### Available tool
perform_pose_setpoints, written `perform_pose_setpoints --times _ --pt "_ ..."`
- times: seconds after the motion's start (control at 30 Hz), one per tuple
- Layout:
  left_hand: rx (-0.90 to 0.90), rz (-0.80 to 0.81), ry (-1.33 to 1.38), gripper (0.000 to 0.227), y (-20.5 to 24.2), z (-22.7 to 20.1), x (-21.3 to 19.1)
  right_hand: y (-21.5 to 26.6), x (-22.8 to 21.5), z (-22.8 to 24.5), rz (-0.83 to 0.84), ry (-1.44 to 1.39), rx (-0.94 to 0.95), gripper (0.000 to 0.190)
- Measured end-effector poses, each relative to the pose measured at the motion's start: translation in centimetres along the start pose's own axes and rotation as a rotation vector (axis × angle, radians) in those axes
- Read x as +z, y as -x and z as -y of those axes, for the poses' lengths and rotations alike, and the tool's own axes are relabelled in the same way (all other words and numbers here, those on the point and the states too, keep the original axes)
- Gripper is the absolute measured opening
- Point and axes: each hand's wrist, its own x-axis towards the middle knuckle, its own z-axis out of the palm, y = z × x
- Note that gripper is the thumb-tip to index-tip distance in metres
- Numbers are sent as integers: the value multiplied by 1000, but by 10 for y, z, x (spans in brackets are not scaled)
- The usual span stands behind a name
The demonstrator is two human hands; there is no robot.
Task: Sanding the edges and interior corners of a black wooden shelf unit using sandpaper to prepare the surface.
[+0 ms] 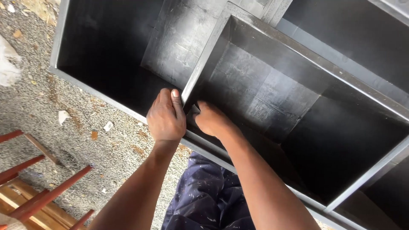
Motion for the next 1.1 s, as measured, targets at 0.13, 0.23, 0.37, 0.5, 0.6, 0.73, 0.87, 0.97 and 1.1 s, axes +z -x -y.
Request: perform_pose_setpoints --times 0.13,0.23,0.37,0.5,0.6,0.73,0.87,0.97,1.1 --pt "-9 14 19 35 0 0 -1 35 -16 -10 59 43 76 60" --pt "-31 0 40 35 -1 6 1 37 -7 3 12 19 107 51" --pt "-19 -6 52 34 0 5 3 -7 18 4 -68 -51 -34 61" --pt "7 0 11 35 -2 4 1 6 -1 -14 -41 53 -28 54" --pt "2 -20 -13 35 1 6 3 53 -20 -15 35 67 124 50" --pt "-2 -24 2 34 0 6 -2 -4 17 -9 -6 84 76 50" --pt "10 -24 9 35 -2 3 -4 -18 21 -11 -89 14 -33 57" --pt "25 -31 22 36 0 2 -3 42 -5 -15 -58 -50 55 50" --pt "42 -53 67 35 -2 -2 0 7 13 -26 -119 -91 40 48"
